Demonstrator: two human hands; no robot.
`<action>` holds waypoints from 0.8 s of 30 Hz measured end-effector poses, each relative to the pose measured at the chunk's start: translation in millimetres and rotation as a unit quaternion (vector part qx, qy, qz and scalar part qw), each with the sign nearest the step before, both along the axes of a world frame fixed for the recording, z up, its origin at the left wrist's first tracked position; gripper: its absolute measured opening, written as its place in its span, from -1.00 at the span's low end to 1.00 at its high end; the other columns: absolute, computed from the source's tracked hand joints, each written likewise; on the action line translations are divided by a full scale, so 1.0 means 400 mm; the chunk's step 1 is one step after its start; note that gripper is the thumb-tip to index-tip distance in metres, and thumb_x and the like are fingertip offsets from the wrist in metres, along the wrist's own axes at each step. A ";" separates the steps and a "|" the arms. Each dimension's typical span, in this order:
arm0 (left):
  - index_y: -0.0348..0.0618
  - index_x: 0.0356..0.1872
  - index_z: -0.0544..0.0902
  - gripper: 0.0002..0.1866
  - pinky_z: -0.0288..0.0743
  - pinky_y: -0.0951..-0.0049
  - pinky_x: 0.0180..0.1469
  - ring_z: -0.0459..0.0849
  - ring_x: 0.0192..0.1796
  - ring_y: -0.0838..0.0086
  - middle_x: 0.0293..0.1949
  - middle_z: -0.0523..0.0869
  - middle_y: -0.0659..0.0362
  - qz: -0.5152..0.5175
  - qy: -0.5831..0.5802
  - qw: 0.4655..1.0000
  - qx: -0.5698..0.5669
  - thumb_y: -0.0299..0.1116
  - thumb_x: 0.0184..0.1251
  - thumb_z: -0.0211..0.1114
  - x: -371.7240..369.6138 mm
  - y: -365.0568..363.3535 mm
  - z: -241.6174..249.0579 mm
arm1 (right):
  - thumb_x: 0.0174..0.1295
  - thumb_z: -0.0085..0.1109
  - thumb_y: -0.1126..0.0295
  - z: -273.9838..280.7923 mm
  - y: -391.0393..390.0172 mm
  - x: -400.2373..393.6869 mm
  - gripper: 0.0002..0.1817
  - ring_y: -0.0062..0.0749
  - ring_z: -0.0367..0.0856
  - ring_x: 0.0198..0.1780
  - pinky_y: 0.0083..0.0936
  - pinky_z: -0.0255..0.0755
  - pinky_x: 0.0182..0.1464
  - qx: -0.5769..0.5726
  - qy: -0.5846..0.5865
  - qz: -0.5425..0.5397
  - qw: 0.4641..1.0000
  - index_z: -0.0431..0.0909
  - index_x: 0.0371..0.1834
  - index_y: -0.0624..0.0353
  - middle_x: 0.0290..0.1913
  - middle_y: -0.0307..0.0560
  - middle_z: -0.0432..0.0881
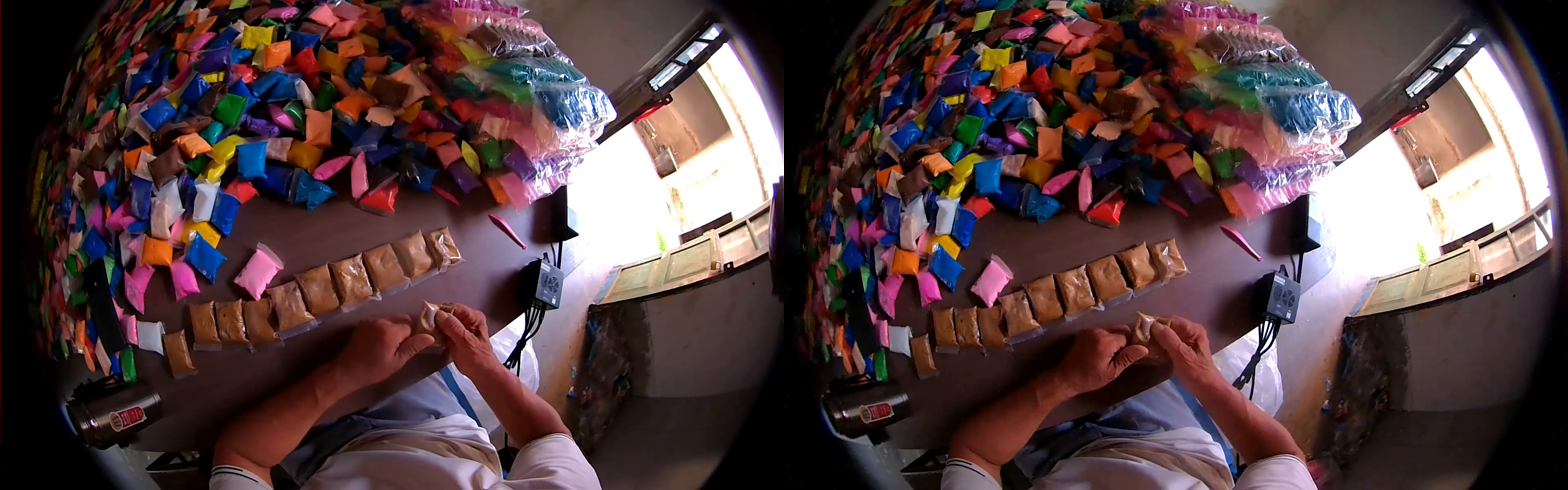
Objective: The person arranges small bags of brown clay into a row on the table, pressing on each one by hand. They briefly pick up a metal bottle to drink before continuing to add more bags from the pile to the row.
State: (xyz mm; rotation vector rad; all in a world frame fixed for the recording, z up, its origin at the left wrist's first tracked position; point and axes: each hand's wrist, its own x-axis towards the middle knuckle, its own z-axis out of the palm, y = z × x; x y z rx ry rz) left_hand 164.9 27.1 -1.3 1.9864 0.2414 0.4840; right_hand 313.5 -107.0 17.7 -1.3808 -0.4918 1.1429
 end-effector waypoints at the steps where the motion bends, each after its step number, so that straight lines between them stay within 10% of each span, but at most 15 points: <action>1: -0.33 -0.33 0.64 -0.60 0.56 0.14 -0.25 0.70 -0.28 -0.06 -0.33 0.72 -0.11 0.000 0.001 1.000 0.000 -0.11 0.50 0.22 -0.001 0.001 0.000 | 0.48 0.11 0.12 -0.006 -0.001 0.001 -0.64 -0.72 0.49 -0.32 -0.72 0.36 -0.30 0.000 0.001 0.000 1.000 0.61 -0.05 0.25 -0.33 -0.33 0.59; 10: -0.30 -0.31 0.66 -0.60 0.57 0.15 -0.27 0.71 -0.29 -0.06 -0.36 0.73 -0.09 0.010 -0.042 0.999 -0.026 -0.09 0.50 0.22 0.007 -0.005 0.003 | 0.43 0.23 0.25 0.027 0.027 -0.010 -0.78 -0.66 0.53 -0.35 -0.70 0.44 -0.26 0.018 0.011 0.045 0.999 0.60 -0.24 0.20 -0.31 -0.25 0.62; 24: -0.30 -0.38 0.62 -0.66 0.53 0.15 -0.31 0.68 -0.31 -0.07 -0.40 0.69 -0.10 0.002 0.021 1.000 0.018 -0.18 0.47 0.26 -0.001 0.003 0.003 | 0.43 0.23 0.15 0.006 0.010 0.000 -0.66 -0.65 0.56 -0.20 -0.66 0.47 -0.14 0.036 -0.008 0.063 0.997 0.55 0.02 0.21 -0.18 -0.25 0.62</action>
